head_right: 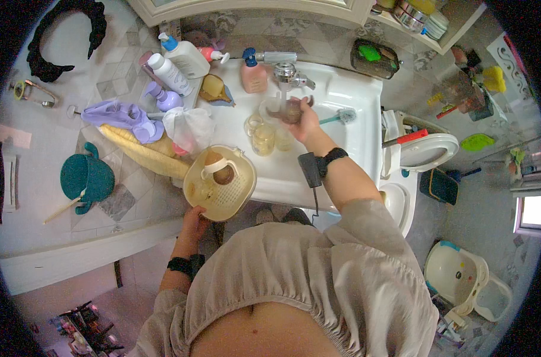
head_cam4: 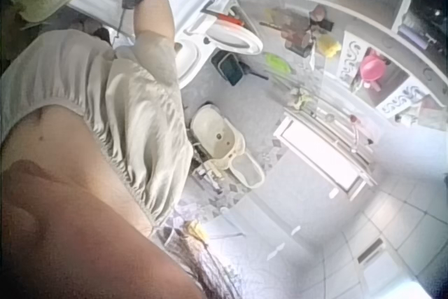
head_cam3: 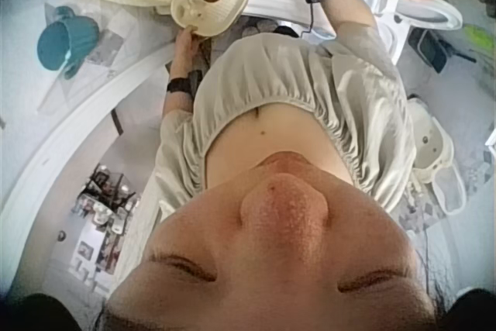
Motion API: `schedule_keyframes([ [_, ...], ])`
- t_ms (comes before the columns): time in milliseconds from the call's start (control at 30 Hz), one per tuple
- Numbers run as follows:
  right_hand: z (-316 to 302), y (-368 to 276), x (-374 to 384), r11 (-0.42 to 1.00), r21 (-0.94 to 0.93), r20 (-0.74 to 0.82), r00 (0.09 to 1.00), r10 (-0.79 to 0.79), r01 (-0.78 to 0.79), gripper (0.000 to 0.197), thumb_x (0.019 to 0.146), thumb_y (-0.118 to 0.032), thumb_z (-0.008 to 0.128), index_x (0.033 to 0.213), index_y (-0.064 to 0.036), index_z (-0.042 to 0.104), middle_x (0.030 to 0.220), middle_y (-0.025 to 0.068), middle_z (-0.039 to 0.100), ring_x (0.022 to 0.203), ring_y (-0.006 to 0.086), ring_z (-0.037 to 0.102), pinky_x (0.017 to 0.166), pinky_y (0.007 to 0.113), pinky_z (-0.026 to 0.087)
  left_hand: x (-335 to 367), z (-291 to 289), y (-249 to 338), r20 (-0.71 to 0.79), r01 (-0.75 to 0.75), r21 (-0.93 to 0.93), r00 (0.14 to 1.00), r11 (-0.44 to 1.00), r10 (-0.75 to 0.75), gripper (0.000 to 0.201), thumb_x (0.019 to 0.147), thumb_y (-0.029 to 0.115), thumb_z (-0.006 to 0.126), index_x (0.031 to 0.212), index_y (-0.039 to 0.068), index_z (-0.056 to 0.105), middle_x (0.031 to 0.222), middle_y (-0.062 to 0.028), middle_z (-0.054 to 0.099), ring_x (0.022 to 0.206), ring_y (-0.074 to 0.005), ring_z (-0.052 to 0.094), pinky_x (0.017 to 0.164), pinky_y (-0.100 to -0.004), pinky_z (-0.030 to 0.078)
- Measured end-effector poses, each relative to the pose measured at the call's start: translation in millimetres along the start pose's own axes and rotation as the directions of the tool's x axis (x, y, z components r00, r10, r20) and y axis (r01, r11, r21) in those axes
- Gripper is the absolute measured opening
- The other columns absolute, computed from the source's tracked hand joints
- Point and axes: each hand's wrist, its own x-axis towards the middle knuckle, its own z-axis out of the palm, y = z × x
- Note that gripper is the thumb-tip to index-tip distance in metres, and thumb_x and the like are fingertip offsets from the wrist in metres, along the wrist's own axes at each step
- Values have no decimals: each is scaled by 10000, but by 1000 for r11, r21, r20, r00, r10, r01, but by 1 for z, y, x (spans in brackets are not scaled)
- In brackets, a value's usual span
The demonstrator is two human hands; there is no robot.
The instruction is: The person washes a colander and several small containers under a running faucet in a bathroom sink, then holds a clear bottle and a small brown bottle up to the water.
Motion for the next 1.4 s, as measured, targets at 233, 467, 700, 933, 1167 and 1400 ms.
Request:
schedule_keyframes([
  [233,10,32,18,993,-108,231,970,79,-55,200,920,-221,355,1059,-131,467,1027,72,485,951,258,496,786,525,436,-12,10,6,-53,11,-12,999,1000,-12,425,695,32,479,1111,-38,427,1070,-137,527,946,-265,543,800,-362,473],
  [467,34,27,-1,976,-146,-13,987,160,-160,129,876,-200,397,968,-137,462,944,96,501,840,260,528,689,469,469,-9,6,2,-25,-8,25,1000,1000,9,413,702,46,496,1104,-22,430,1044,-127,537,913,-261,556,758,-367,488],
  [700,35,19,-4,983,-80,-12,986,165,-165,159,844,-230,438,973,-142,467,930,93,506,904,272,509,730,486,448,-16,14,7,-70,21,-18,997,1000,-22,397,708,27,504,1077,16,358,945,-125,532,726,-228,567,535,-327,484],
  [933,35,9,-17,940,246,97,971,217,-235,439,826,-515,430,981,-109,491,1086,93,479,1048,309,442,882,561,326,-5,-1,0,41,6,7,999,1000,-6,471,707,49,477,1166,-2,385,1099,-148,504,970,-283,536,749,-402,496],
  [1167,18,6,-24,977,139,182,974,134,-161,512,857,-452,419,1175,-53,371,1150,154,418,1065,338,412,866,545,341,-13,8,7,21,3,-6,1000,1000,-3,412,736,29,485,1124,7,348,1017,-113,503,846,-223,530,686,-373,481],
  [1400,-8,21,21,933,266,319,935,152,-242,226,796,-142,421,1007,-83,478,1032,129,491,968,296,480,850,479,389,-9,5,7,0,17,58,1000,998,-17,441,727,31,487,1141,16,336,1015,-109,504,846,-219,530,678,-374,474],
])
